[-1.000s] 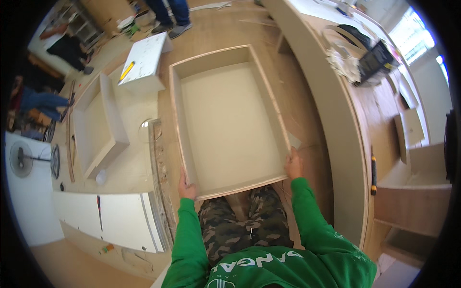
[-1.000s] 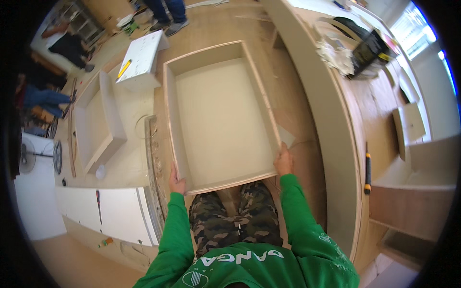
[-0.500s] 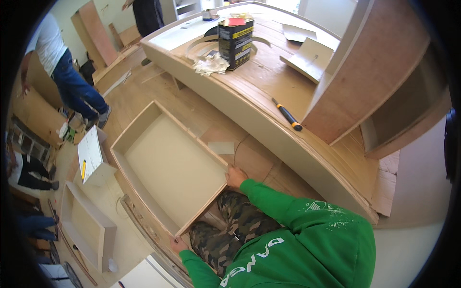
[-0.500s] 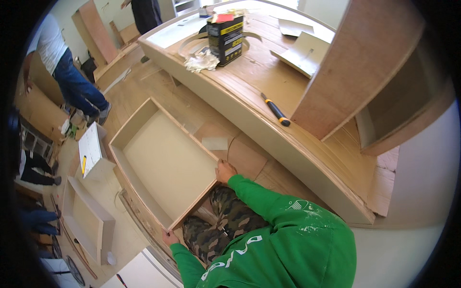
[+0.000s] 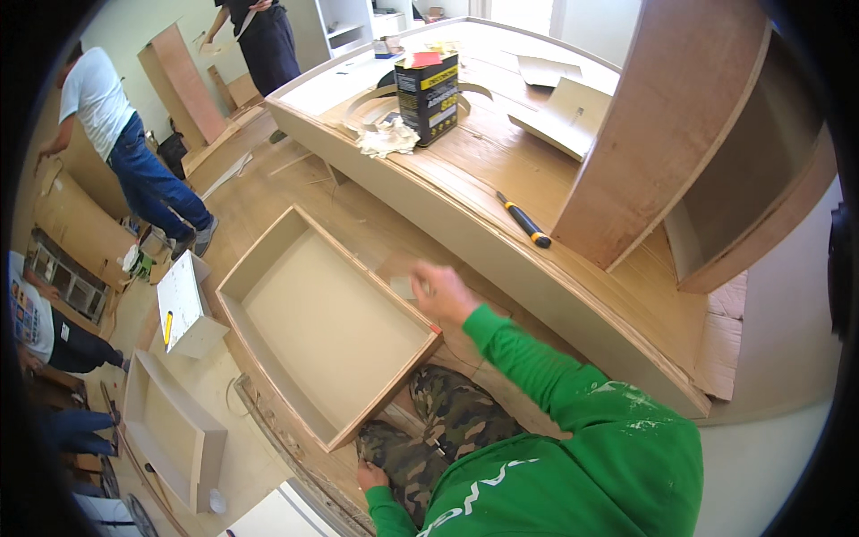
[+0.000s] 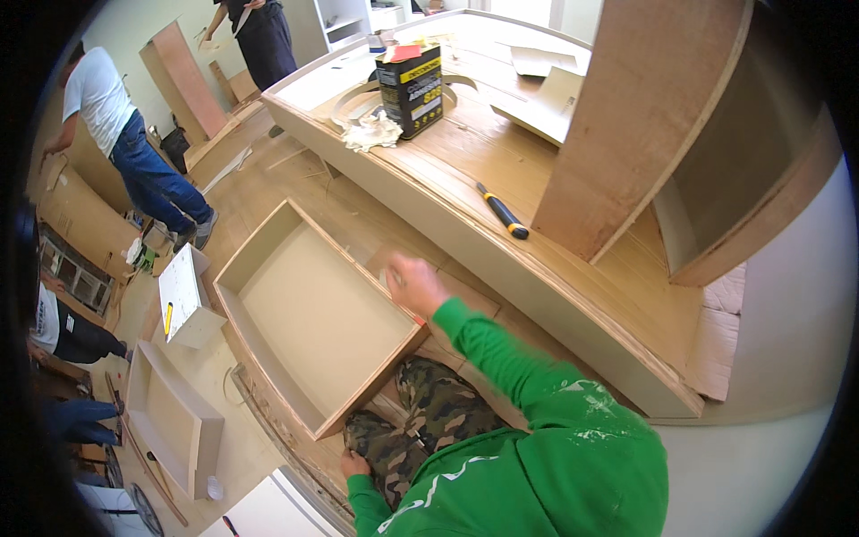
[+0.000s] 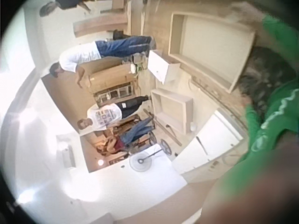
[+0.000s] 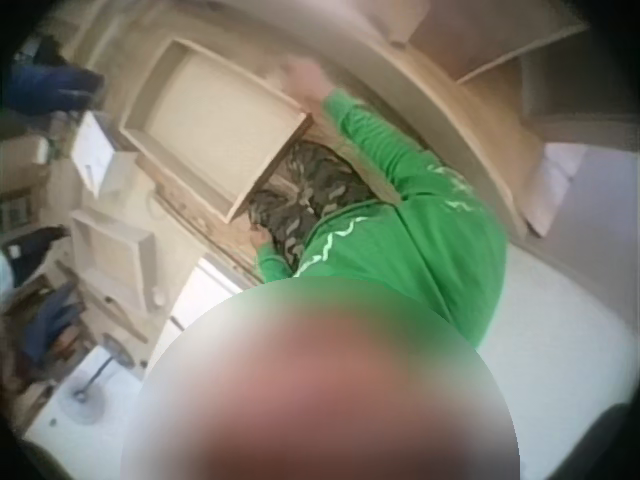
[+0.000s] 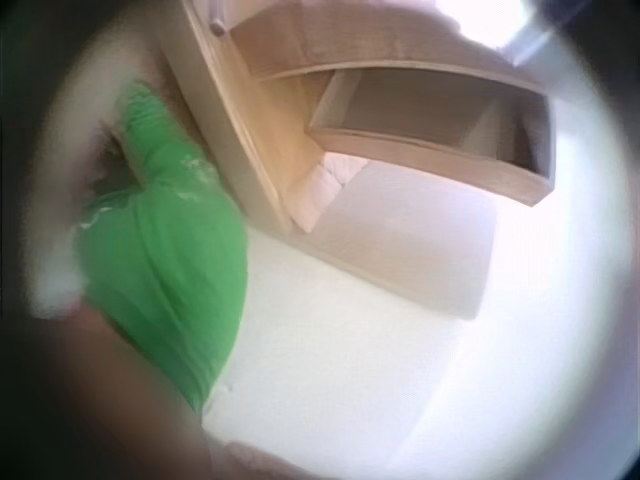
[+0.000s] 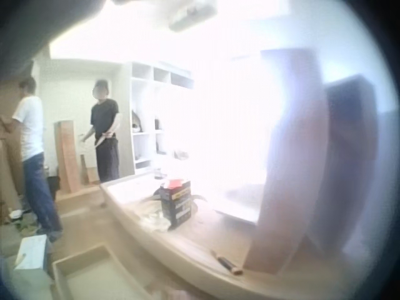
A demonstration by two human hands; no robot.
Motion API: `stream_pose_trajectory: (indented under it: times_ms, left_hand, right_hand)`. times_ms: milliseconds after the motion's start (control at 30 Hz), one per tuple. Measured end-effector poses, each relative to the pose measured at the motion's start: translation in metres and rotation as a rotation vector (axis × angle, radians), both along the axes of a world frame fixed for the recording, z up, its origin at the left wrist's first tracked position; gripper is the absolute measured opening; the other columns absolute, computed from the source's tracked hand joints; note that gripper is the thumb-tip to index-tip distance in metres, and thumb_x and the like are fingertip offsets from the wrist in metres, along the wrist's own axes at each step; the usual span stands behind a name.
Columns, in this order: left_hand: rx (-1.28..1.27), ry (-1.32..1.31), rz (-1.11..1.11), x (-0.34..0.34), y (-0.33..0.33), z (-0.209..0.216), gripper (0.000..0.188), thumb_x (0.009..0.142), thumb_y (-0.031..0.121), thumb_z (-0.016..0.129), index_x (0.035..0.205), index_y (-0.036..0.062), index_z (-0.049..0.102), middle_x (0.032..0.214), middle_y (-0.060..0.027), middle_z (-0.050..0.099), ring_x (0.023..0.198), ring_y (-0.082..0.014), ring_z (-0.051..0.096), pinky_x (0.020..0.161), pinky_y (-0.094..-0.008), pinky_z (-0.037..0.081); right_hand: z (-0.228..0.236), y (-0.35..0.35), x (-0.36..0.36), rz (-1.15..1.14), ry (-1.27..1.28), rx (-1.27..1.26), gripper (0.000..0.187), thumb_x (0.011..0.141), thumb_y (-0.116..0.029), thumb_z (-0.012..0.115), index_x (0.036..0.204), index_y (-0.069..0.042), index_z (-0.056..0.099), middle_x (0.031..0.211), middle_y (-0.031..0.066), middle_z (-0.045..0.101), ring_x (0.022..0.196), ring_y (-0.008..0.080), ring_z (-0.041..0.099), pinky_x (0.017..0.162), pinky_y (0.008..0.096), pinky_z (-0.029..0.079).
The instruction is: The person uses a utility knife to trim excess material from the edge of a wooden drawer box, then sands the edges with a sanding block. The drawer is placed on the floor and worked on while kneeling.
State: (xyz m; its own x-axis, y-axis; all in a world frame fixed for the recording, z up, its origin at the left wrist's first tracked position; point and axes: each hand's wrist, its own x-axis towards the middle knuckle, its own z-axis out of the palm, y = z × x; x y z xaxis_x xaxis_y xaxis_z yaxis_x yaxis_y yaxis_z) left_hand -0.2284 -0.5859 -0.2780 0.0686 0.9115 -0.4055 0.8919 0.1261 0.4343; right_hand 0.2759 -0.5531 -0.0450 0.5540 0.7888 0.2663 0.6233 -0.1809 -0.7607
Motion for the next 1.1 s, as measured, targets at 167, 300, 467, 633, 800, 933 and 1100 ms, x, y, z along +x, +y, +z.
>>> stream_pose_trajectory:
  times_ms: [167,300,467,633,800,933,1100]
  left_hand:
    - [0.249,-0.05,0.381,0.034,0.007,0.034,0.051,0.1,0.024,0.068,0.147,0.0033,0.067,0.123,-0.0293,0.077,0.117,-0.0435,0.074,0.101,-0.0497,0.057]
    - [0.387,-0.158,0.554,0.027,0.068,0.055,0.048,0.1,0.02,0.07,0.145,0.0051,0.066,0.104,-0.0189,0.078,0.096,-0.0363,0.077,0.084,-0.0482,0.059]
    - [0.503,-0.037,0.417,-0.004,0.156,0.03,0.057,0.108,0.029,0.068,0.152,-0.0043,0.058,0.147,-0.0269,0.065,0.138,-0.0435,0.061,0.118,-0.0495,0.047]
    - [0.092,-0.498,0.613,0.001,0.231,0.0,0.059,0.116,0.041,0.057,0.15,-0.007,0.062,0.149,-0.0242,0.068,0.139,-0.0334,0.064,0.118,-0.0405,0.047]
    - [-0.018,-0.652,0.798,0.009,0.235,-0.004,0.066,0.115,0.048,0.059,0.15,-0.0079,0.063,0.146,-0.0207,0.071,0.136,-0.0272,0.065,0.118,-0.0357,0.047]
    - [-0.137,-0.756,0.86,-0.004,0.212,-0.007,0.07,0.114,0.052,0.061,0.151,-0.0073,0.063,0.148,-0.0193,0.07,0.139,-0.025,0.063,0.121,-0.0344,0.044]
    - [-0.15,-0.721,0.758,-0.017,0.189,-0.024,0.069,0.114,0.051,0.06,0.152,-0.0066,0.062,0.154,-0.0186,0.066,0.145,-0.0249,0.058,0.126,-0.0357,0.04]
  right_hand:
    - [0.082,0.133,0.11,0.026,-0.333,0.24,0.019,0.099,-0.014,0.067,0.112,-0.002,0.074,0.097,0.0263,0.075,0.093,0.0453,0.075,0.084,0.0517,0.061]
    - [0.087,0.269,0.234,-0.1,-0.674,-0.102,0.02,0.097,-0.013,0.062,0.107,0.0,0.074,0.101,0.0279,0.074,0.097,0.042,0.075,0.087,0.0545,0.061]
    - [0.079,0.385,0.411,-0.187,-0.84,-0.12,0.019,0.094,-0.021,0.069,0.097,-0.01,0.084,0.099,0.016,0.081,0.092,0.0354,0.079,0.083,0.0508,0.062]
    - [0.033,0.433,0.54,-0.311,-0.566,-0.461,0.031,0.086,-0.027,0.072,0.097,0.001,0.082,0.103,0.0291,0.08,0.092,0.0423,0.08,0.08,0.0529,0.061]
    - [0.007,0.429,0.605,0.033,-0.979,-0.732,0.046,0.098,-0.035,0.064,0.095,0.01,0.076,0.1,0.038,0.075,0.096,0.0502,0.077,0.08,0.0588,0.058]
    - [0.031,0.418,0.606,0.006,-1.104,-0.686,0.056,0.096,-0.045,0.072,0.099,0.01,0.078,0.102,0.0347,0.077,0.096,0.0456,0.078,0.081,0.0558,0.058]
    - [0.068,0.415,0.533,-0.134,-0.276,-0.413,0.056,0.093,-0.047,0.08,0.13,-0.004,0.081,0.118,0.0209,0.082,0.106,0.0328,0.078,0.092,0.0482,0.059]
